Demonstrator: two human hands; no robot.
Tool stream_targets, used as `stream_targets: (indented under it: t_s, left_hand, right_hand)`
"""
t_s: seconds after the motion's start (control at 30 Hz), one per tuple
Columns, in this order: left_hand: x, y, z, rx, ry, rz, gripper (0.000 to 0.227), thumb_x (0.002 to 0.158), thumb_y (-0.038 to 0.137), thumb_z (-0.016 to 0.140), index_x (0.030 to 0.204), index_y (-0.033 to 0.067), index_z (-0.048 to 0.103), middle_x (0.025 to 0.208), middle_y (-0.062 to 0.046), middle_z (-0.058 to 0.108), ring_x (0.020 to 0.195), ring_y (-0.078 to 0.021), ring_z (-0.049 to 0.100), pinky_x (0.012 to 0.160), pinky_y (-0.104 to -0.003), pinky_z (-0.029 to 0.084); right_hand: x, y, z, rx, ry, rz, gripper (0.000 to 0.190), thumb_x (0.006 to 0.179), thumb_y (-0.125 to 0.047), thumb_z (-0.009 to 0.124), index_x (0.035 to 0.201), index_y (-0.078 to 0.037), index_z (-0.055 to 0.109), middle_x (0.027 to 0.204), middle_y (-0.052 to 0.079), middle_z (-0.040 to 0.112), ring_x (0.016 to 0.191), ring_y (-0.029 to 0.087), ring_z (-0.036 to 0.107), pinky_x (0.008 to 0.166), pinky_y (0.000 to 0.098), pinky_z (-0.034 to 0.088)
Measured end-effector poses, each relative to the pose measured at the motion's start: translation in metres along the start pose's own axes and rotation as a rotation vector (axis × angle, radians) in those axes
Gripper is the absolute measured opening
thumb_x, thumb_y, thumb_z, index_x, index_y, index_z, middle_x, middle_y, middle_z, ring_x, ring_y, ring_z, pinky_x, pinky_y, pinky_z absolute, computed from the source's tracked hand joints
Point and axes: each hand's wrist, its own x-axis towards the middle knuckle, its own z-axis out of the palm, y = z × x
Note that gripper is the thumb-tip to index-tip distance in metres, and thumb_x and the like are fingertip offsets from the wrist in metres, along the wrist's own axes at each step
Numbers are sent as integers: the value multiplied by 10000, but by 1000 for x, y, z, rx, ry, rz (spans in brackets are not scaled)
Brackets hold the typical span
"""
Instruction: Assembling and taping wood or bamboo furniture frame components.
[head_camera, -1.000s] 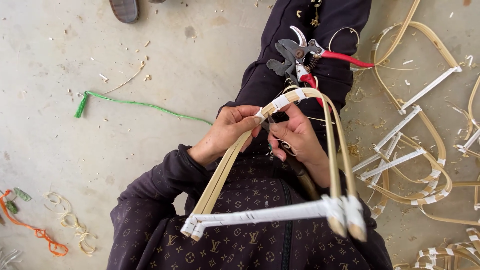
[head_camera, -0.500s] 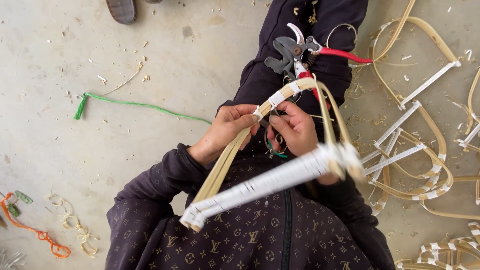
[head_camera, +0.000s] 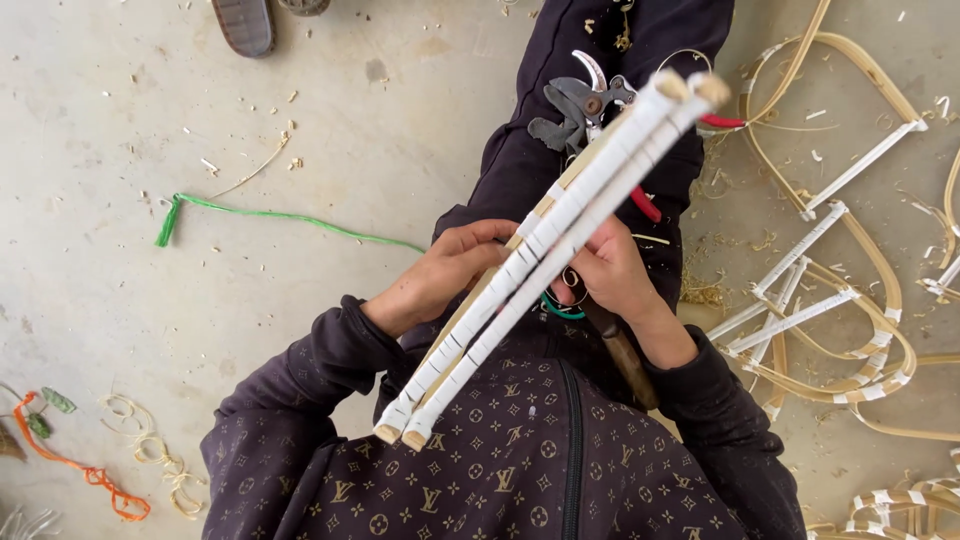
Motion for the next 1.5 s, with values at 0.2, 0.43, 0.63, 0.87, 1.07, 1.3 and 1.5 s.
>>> stream_targets:
  t_s: [0.2,0.43,0.63,0.87,1.07,1.3,1.5]
  left_hand:
    - [34,-50,-35,209,-132,302,369,1040,152,572,1340,-58,618,779,-50,653,496,-93,562,453,-224,437]
    - [29,-42,-36,194,-167,246,336,1039,134,568,1308,-56,633,762,-64,663,468,-103,553,430,-238,440]
    - [17,-37,-36,307,-159,173,310,1010,120,577,1270,-11,684,693,-32,630,437,-72,520,400,-213,415]
    - [8,-51,-47,376,-105,152,289,1001,117,583,1216,-32,705,682,-17,628,451,-64,538,396,-222,407]
    - [14,-49,-41,347,-96,192,289,995,116,579,1214,-35,692,665,-18,619,419,-69,526,370,-229,394]
    - [16,-51,-42,353,-122,220,283,1014,115,571,1213,-47,688,668,-21,619,421,-67,519,377,-219,390]
    - [2,-47,-46,421,-110,183,300,1004,117,552,1222,-30,697,668,-2,609,448,-55,523,394,-218,398]
  right_hand:
    - [-7,-5,26,136,-81,43,334,1051,-64,582,1333,-12,412,747,78,663,596,108,649,511,223,522]
    - [-13,0,29,160,-136,158,455,1029,-112,577,1397,-51,317,719,53,665,531,80,622,477,199,497]
    - [-23,-7,42,227,-145,93,449,1042,-97,579,1407,-33,325,687,61,642,548,92,631,489,210,506]
    - [-31,1,43,88,-42,214,257,1056,-77,555,1281,48,545,679,88,643,479,109,572,443,235,459]
    - [-27,-10,41,205,-88,194,321,1072,-98,537,1362,23,471,697,77,622,490,119,573,448,235,462]
    - [-25,1,47,381,-106,186,428,1033,-88,552,1405,-38,346,682,88,623,435,126,550,415,235,455]
    - [-34,2,45,235,-99,170,279,1064,-73,546,1311,38,480,720,115,659,501,126,600,463,240,480]
